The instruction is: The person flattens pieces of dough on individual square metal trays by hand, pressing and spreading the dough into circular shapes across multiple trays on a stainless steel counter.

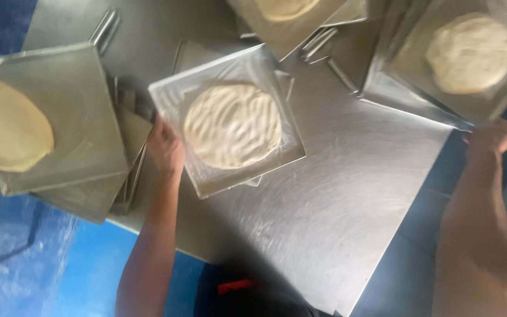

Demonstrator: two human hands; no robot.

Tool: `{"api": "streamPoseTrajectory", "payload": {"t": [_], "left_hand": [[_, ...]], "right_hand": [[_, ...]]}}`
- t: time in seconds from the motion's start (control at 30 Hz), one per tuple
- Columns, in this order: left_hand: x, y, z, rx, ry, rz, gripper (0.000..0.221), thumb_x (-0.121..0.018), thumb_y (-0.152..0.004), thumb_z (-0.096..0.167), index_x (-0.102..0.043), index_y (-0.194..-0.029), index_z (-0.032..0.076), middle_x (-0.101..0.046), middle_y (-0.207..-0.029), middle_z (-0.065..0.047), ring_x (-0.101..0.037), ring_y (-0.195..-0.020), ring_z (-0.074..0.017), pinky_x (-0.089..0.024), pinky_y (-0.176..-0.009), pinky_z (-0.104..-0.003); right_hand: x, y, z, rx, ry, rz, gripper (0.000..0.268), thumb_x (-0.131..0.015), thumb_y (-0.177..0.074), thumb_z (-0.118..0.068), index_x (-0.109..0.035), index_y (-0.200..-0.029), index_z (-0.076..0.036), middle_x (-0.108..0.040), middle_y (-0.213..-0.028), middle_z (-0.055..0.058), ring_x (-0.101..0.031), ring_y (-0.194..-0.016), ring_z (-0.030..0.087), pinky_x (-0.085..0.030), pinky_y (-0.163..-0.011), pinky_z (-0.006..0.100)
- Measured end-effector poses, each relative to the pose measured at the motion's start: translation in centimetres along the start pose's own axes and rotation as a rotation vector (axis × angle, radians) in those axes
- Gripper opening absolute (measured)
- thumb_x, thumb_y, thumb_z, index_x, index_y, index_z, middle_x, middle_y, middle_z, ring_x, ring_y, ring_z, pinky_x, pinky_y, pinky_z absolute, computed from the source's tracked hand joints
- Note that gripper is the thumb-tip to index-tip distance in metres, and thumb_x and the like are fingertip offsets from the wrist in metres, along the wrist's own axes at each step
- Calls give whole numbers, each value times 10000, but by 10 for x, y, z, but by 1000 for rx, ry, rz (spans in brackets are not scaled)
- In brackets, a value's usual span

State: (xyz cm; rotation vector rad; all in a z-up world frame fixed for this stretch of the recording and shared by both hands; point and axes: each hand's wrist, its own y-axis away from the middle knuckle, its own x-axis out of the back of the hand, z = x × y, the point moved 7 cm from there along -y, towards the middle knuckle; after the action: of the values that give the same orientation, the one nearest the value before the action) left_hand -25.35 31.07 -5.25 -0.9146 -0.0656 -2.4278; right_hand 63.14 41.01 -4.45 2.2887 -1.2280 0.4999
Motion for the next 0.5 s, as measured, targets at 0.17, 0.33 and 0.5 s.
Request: {"api": "streamPoseTrajectory", "payload": {"t": [0.17,0.33,0.5], "left_hand": [[-8,-15,41,-70,-193,-37,405,-492,-1061,77,-486,-1427,-96,-534,-1292,-346,-583,-1190,-439,-510,-1028,-481],[-15,-1,59,-91,-241,-93,518,-521,-1059,82,-368,-1524,-86,-362,-1526,-388,-406,-1416,-531,-389,-1191,-547],[5,40,96,-227,-239,-117,540,-568,-1064,90,-371,-1544,-60,-395,-1543,-354,-396,-1445,-514,-364,-1197,-570]], "right_hand": [[-16,10,-4,-10,-232,-152,237,-652,-1014,-138,-693,-1187,18,-762,-1122,134,-764,-913,191,-641,-757,349],[21,31,-32,8,-666,-447,295,-667,-1013,-78,-658,-1258,86,-731,-1247,176,-758,-1053,245,-676,-924,405],[37,83,-122,510,-516,-520,389,-596,-1017,-47,-587,-1315,202,-724,-1237,247,-750,-1120,356,-664,-967,493]]}}
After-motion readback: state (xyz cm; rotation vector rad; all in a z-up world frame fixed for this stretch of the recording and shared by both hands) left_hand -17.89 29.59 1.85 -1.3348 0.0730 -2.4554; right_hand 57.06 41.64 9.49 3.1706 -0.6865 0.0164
